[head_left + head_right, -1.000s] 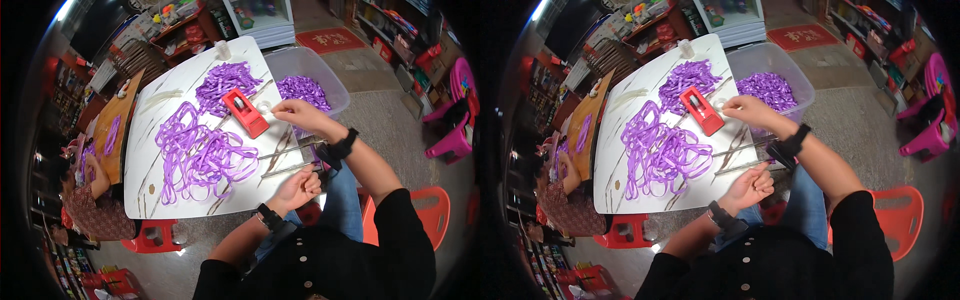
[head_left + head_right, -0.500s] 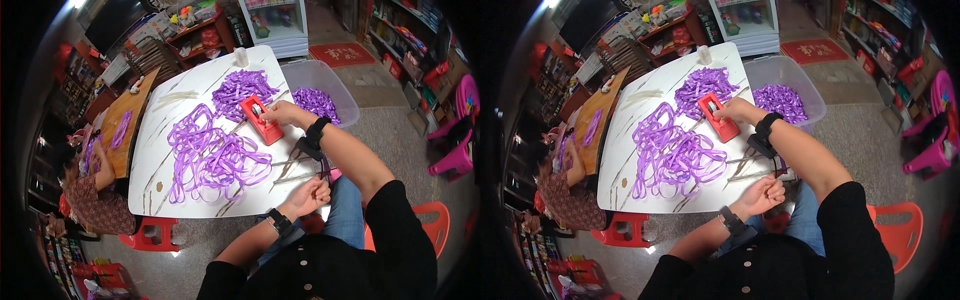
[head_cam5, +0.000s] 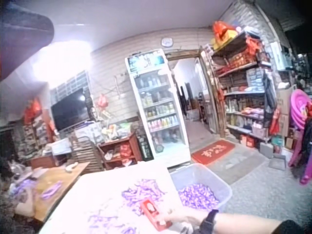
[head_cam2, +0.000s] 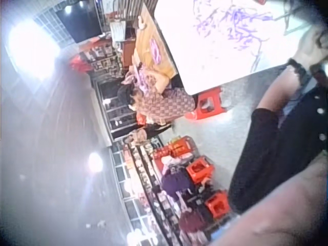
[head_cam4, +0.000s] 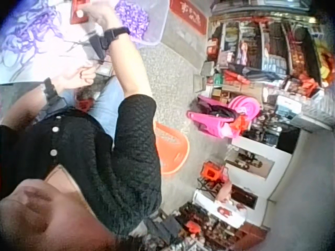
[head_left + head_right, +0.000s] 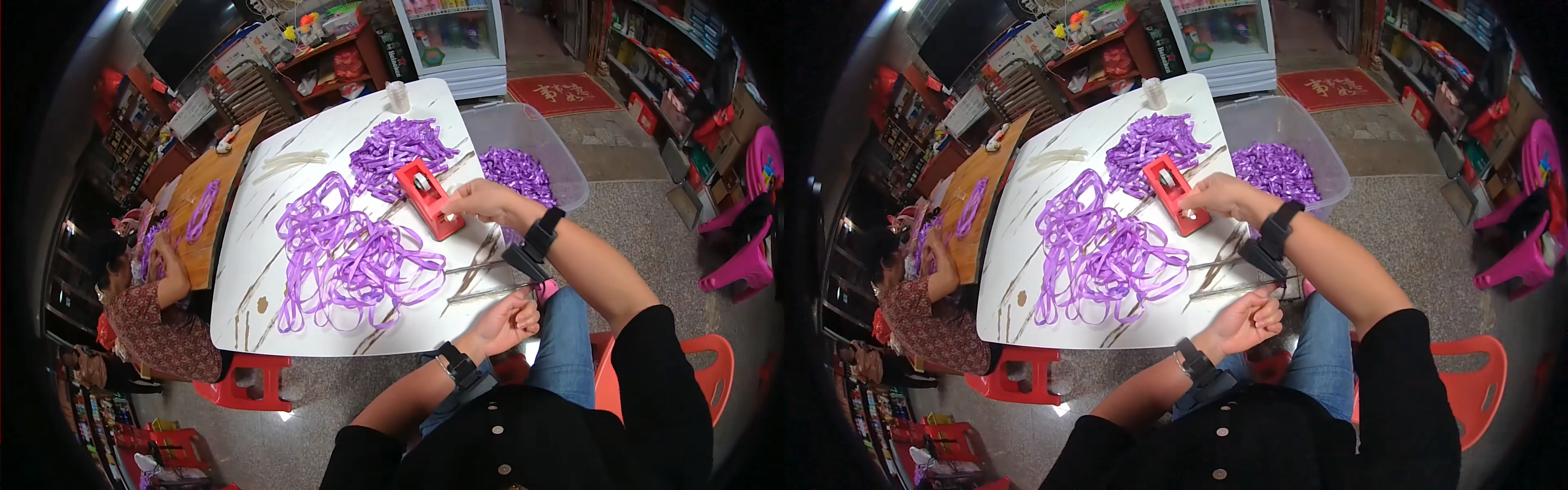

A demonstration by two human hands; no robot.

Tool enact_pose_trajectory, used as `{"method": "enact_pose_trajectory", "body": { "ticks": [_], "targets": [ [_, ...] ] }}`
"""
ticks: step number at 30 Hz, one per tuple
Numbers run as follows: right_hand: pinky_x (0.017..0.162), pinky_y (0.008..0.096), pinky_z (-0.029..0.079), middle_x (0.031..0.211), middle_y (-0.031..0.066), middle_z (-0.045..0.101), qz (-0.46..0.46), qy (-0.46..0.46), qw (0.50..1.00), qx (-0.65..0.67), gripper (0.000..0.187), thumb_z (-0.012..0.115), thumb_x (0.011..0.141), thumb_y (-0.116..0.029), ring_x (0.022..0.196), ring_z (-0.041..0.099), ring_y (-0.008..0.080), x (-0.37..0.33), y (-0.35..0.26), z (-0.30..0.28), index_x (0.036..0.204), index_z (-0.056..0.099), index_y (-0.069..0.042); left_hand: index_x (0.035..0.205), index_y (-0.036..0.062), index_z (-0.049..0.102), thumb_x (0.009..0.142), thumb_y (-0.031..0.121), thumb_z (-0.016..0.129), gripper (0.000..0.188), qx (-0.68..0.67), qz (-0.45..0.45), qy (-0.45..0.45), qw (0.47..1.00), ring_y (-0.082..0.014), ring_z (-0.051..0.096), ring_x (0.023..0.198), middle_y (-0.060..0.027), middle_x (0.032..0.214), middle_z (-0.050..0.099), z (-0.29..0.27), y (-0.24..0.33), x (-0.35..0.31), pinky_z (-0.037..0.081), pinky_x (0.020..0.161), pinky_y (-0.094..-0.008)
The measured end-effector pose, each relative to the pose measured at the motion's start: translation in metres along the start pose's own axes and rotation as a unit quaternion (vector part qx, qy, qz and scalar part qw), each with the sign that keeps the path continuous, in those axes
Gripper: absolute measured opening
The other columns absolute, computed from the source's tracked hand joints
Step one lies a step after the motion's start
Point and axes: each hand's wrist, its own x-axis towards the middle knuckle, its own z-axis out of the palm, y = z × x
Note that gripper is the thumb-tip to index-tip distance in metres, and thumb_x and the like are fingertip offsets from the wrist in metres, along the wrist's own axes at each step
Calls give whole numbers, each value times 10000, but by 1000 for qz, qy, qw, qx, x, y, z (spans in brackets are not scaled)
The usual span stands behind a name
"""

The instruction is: Assembling purple plastic ribbons onto small metal frames or clips.

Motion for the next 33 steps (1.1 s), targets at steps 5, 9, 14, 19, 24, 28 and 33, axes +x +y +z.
{"method": "enact_pose_trajectory", "body": {
  "ticks": [5,9,14,19,24,28,33],
  "targets": [
    [396,195,255,626,-33,580,4,-26,999,39,130,671,718,-222,459,388,16,-10,29,5,721,646,-95,907,164,442,850,120,372,101,-10,-11,2,1000,-85,314,545,19,575,285,8,4,-3,287,597,-222],
    [498,232,387,648,-19,614,-83,16,996,2,116,674,714,-186,527,507,65,7,52,5,702,649,-74,826,165,408,846,110,369,70,-10,-12,0,1000,-84,307,542,19,577,282,8,3,-1,282,592,-222],
    [511,241,407,586,7,613,-94,124,971,-184,117,684,685,-172,521,534,84,-2,33,13,640,647,-71,750,157,336,844,108,370,112,-14,-3,-10,1000,-85,306,542,17,579,283,6,2,-2,282,591,-225],
    [516,301,439,599,74,608,-91,202,921,-320,135,691,643,-206,558,589,195,-9,22,16,657,651,-78,777,162,352,848,114,370,88,-8,-3,0,1000,-87,308,542,15,578,284,8,2,-2,284,589,-227],
    [550,341,456,627,100,610,-139,242,876,-394,144,690,627,-211,602,600,249,-11,20,16,664,652,-76,925,147,421,843,121,373,98,-12,-7,3,1000,-89,321,545,13,573,285,4,3,0,291,591,-229],
    [557,328,462,635,107,609,-130,231,861,-433,117,668,633,-177,586,597,247,-13,34,2,674,648,-70,849,142,359,840,101,365,42,-24,-9,10,1000,-98,312,550,7,571,282,5,1,-1,294,592,-235],
    [556,233,417,627,-1,604,-110,-57,980,-158,207,618,756,-219,584,537,67,-48,50,-50,681,628,-26,1071,133,439,833,111,383,246,-6,-1,18,1000,-89,301,543,12,574,277,3,0,0,288,592,-226]
  ]
}}
